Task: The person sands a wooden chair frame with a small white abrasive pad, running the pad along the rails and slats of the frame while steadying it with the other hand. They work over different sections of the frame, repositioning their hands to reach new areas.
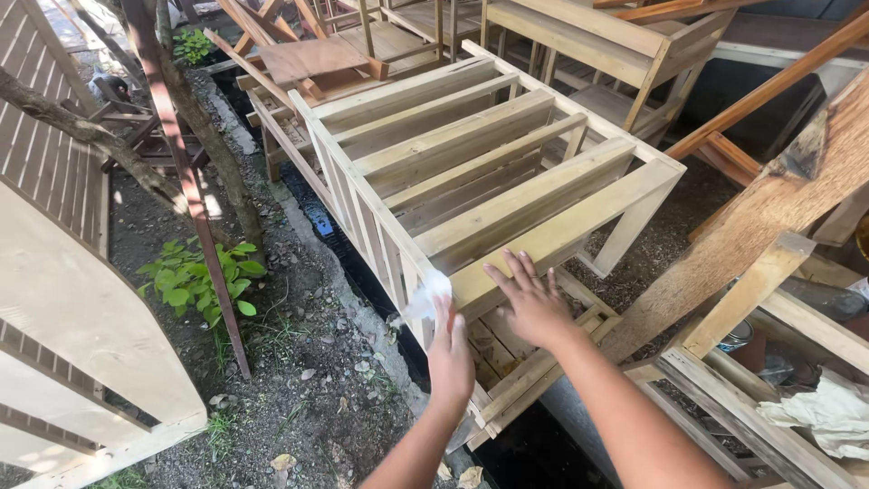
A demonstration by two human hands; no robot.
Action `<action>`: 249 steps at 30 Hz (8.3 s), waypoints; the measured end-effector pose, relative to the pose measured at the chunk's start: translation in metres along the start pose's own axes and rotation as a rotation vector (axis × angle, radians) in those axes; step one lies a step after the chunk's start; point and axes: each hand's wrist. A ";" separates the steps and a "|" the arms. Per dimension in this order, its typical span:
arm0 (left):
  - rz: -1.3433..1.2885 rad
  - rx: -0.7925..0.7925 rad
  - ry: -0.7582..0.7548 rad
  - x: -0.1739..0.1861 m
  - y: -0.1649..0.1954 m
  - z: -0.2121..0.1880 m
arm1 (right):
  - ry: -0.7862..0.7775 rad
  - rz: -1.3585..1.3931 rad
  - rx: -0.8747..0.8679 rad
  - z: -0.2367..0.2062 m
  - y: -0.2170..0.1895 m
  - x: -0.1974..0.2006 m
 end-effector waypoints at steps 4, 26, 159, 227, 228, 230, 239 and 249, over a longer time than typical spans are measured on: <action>-0.002 0.102 0.035 -0.002 -0.003 0.019 | -0.013 0.032 -0.011 -0.004 -0.002 -0.010; 0.506 0.461 0.069 0.037 -0.029 -0.027 | -0.135 0.079 -0.059 -0.009 0.000 0.008; 0.193 -0.095 -1.100 -0.561 0.066 0.254 | 0.669 -0.014 -0.959 0.177 0.142 -0.035; 0.341 0.140 -1.092 -0.340 0.043 0.199 | 0.947 0.577 -0.961 0.090 0.009 -0.096; 0.296 0.212 -1.048 -0.338 0.054 0.201 | 0.981 0.586 -0.942 0.086 0.003 -0.102; 0.330 0.095 -1.064 -0.323 0.043 0.196 | 1.046 0.607 -0.887 0.082 -0.001 -0.109; 0.438 0.284 -1.106 -0.128 -0.021 0.154 | 0.983 0.595 -0.972 0.084 0.012 -0.114; 0.429 0.270 -0.967 -0.237 0.043 0.171 | 0.964 0.494 -0.871 0.078 0.017 -0.126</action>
Point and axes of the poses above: each hand's wrist, its own z-axis towards the middle knuckle, its own x-axis out of the back of the hand, y = z × x, and after that the axes turned 13 degrees about y, right-handed
